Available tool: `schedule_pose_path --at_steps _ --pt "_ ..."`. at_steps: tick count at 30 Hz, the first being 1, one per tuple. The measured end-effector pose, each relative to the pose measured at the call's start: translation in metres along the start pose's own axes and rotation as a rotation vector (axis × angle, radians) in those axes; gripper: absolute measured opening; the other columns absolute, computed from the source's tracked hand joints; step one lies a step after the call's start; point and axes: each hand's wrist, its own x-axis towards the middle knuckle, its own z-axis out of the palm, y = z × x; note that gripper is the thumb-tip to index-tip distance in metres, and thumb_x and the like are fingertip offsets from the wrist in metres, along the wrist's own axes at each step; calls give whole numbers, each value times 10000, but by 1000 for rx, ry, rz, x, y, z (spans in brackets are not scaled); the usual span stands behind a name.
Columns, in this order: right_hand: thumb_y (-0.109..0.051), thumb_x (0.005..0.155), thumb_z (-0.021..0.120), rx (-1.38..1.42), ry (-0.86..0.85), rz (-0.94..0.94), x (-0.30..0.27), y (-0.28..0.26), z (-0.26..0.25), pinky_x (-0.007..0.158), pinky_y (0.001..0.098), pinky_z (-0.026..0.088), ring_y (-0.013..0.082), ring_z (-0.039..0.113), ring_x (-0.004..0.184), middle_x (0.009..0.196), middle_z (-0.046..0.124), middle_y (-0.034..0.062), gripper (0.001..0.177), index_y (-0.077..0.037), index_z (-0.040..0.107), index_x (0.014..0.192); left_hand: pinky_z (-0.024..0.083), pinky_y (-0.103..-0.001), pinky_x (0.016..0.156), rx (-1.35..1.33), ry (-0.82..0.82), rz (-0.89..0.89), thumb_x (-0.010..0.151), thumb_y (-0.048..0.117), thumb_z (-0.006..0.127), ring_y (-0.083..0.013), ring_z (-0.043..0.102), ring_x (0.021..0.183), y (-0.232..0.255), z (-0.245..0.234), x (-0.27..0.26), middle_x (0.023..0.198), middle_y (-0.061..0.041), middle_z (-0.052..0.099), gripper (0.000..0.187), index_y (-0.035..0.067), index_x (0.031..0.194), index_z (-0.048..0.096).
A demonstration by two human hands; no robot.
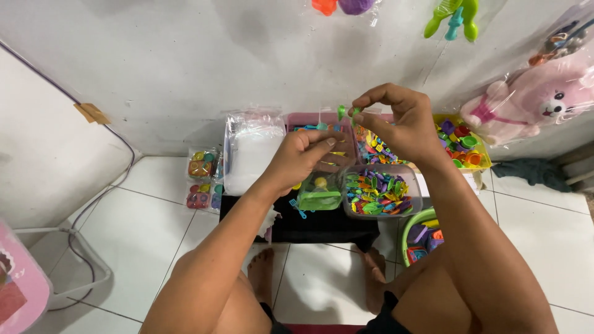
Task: Packaging small plastic toy components into clear plastic bags from various bins.
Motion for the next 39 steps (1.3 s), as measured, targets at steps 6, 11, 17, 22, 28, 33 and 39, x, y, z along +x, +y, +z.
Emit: schedule_pose_path --at_steps 6,11,17,22,28,33,39 --pt "94 881 764 61 -55 95 -4 2 -6 989 412 513 239 674 991 948 720 172 191 70 722 1066 668 -430 751 -88 30 13 997 56 612 -303 767 862 5 14 2 1019 -219 749 264 -81 1216 666" --pt "50 908 759 27 -65 134 -8 -6 -11 956 416 509 234 656 963 922 717 181 127 68 732 1031 670 -423 735 -71 53 15 1006 73 607 -266 765 842 5 14 1 988 -187 752 255 -74 1199 683" --pt "0 971 718 80 -58 19 -2 -10 -5 987 439 530 297 664 1071 1177 667 213 207 38 680 1171 663 -490 792 -166 64 55 1022 106 585 -327 766 897 6 10 2 1038 -219 745 269 -54 1223 667" --pt "-147 990 689 226 -13 10 -2 1 0 1055 476 482 370 506 1217 1425 394 286 684 66 302 1513 657 -477 811 -174 44 106 1047 117 539 -327 760 943 19 2 3 1100 -236 737 309 -74 1272 632" --pt "12 880 737 241 -283 301 -23 56 10 962 531 549 418 695 1063 1091 677 281 486 115 568 1323 634 -461 873 -144 31 156 1051 157 519 -343 748 1025 22 -19 14 1186 -240 719 346 -30 1327 611" --pt "43 855 780 288 -270 358 -28 61 37 736 339 580 209 728 795 870 769 185 209 83 745 1057 631 -439 894 -168 28 194 1057 191 504 -337 744 1047 25 -31 22 1208 -231 719 350 -1 1326 621" --pt "-34 945 724 194 -388 335 -38 120 49 702 353 590 242 762 787 911 801 195 180 8 785 1108 633 -444 900 -177 48 218 1050 230 536 -336 737 1075 33 -40 27 1234 -222 712 361 17 1324 638"
